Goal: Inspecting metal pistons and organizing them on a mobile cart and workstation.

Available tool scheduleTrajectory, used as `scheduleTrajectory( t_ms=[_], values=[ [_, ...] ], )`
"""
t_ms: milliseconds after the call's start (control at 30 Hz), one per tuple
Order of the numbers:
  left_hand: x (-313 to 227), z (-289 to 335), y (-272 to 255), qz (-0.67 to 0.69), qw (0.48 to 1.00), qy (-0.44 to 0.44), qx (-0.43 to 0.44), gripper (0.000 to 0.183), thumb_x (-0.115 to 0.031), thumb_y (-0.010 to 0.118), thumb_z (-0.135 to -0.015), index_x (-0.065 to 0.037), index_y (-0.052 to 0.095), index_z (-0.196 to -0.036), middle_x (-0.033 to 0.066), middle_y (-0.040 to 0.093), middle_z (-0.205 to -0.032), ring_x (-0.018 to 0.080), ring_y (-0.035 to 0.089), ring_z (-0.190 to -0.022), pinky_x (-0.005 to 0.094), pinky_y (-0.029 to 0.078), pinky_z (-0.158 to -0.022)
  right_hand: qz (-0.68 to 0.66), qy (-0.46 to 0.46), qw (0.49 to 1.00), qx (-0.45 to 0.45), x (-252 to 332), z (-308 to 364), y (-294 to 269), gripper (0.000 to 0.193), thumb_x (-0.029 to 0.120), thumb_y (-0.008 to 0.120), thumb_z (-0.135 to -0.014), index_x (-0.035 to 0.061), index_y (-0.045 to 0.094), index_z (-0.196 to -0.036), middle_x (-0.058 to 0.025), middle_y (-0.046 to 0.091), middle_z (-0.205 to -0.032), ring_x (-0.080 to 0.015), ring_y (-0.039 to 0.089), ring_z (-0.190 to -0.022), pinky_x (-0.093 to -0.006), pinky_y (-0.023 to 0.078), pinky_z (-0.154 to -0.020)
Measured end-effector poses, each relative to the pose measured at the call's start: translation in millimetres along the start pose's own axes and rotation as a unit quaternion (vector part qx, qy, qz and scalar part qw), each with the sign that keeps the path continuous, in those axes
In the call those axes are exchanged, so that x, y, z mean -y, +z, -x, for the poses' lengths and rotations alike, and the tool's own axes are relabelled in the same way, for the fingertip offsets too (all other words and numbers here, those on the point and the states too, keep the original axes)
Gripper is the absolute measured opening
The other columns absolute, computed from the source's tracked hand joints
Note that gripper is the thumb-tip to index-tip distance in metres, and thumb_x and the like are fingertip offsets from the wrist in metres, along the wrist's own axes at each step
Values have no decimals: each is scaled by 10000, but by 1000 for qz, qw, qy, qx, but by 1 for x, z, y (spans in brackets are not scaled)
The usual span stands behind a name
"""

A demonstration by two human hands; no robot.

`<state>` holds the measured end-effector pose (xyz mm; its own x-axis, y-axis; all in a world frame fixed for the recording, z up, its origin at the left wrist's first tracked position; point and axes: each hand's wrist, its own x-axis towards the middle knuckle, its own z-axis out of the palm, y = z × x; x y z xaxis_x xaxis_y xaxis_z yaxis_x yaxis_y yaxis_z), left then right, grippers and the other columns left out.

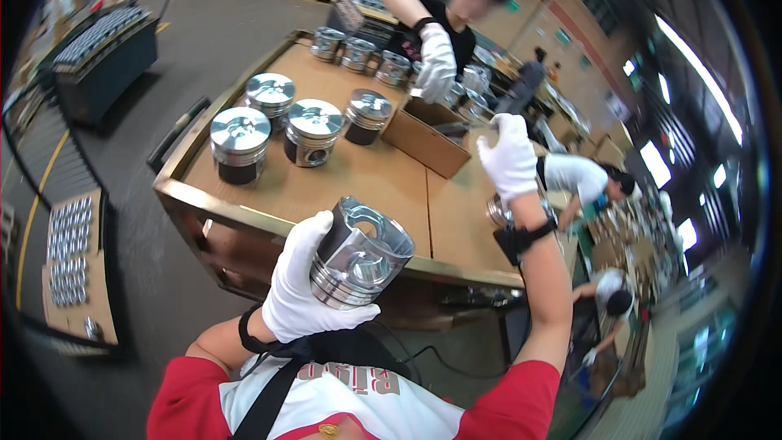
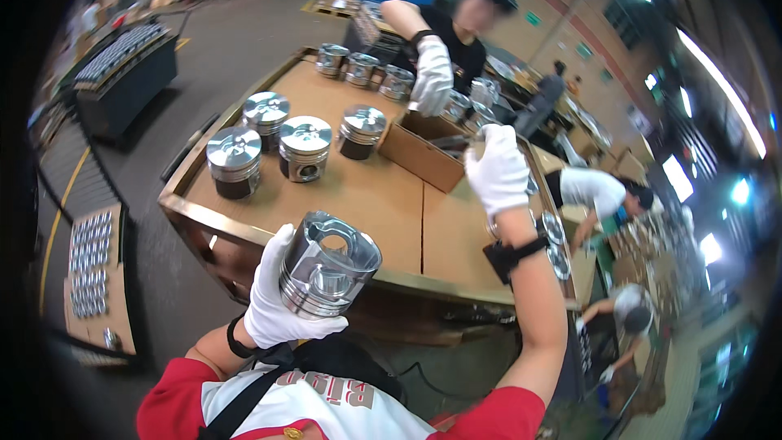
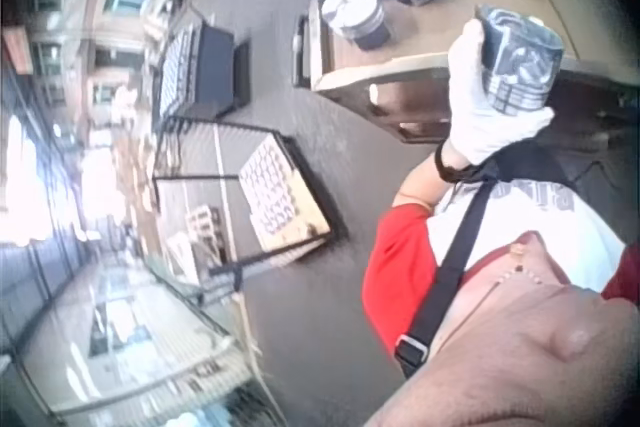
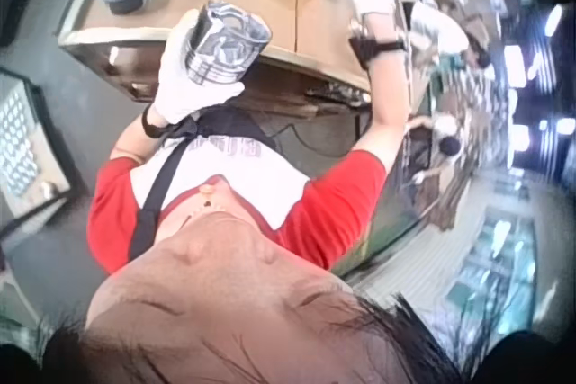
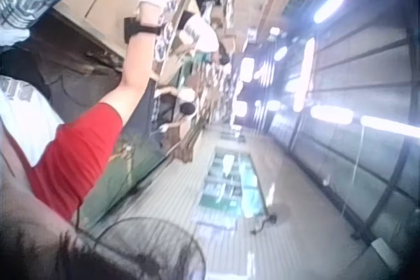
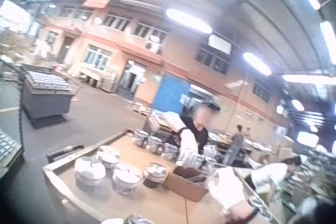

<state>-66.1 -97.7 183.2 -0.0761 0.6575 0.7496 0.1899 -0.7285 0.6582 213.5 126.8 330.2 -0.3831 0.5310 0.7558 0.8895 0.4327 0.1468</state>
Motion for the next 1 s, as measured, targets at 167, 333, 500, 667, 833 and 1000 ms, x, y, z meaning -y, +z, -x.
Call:
scheduleTrajectory(
  t_ms=[167, 333, 500, 667, 833, 1000],
  values=[
    [3, -18, -16, -23, 996, 45, 74, 1093, -300, 960, -563, -17, 390, -1452, 236, 496, -1325, 381, 571, -1182, 440, 492, -978, -443, 211, 843, 220, 167, 107, -136, 1173, 373, 986, -563, -2, 368, -1487, -110, 584, -1268, -151, 652, -758, -288, 544, -630],
    [1, -22, 7, -13, 966, 216, 142, 862, -275, 910, -616, -150, 493, -1360, 238, 574, -1177, 425, 623, -924, 436, 539, -786, -251, 233, 939, 31, 236, 188, -117, 1085, 314, 957, -600, 5, 345, -1442, -191, 539, -1243, -339, 633, -1049, -405, 535, -895],
    [0, -5, 8, 155, 942, 45, 294, 930, -330, 947, -586, -66, 477, -1344, 201, 538, -1257, 365, 559, -1137, 435, 474, -950, -314, 316, 893, -62, 255, 243, -118, 930, 178, 930, -616, 9, 387, -1353, -165, 536, -1234, -262, 603, -1117, -382, 512, -928],
    [-15, 32, 17, 653, 437, -415, 459, 1110, -789, 609, -785, -128, 211, -1584, 148, 320, -1593, 394, 402, -1405, 603, 397, -1101, -392, 292, 866, -105, 267, 275, -144, 968, 145, 928, -599, 24, 366, -1378, -144, 538, -1257, -228, 568, -1184, -357, 474, -999],
    [-22, 56, 27, 635, 390, -499, 442, 1142, -782, 675, -722, -141, 255, -1568, 230, 393, -1518, 482, 475, -1314, 641, 420, -1068, -173, 242, 955, -7, 248, 288, -177, 1050, 281, 977, -550, 5, 410, -1390, -182, 501, -1333, -315, 567, -1170, -373, 486, -983],
    [-46, 78, 56, 602, 587, -426, 335, 1046, -523, 831, -755, -115, 272, -1539, 139, 419, -1500, 337, 502, -1325, 544, 478, -1060, -218, 279, 935, -30, 239, 307, -190, 1237, 309, 976, -566, 2, 255, -1523, -199, 488, -1347, -344, 560, -1173, -402, 525, -935]
  ],
)
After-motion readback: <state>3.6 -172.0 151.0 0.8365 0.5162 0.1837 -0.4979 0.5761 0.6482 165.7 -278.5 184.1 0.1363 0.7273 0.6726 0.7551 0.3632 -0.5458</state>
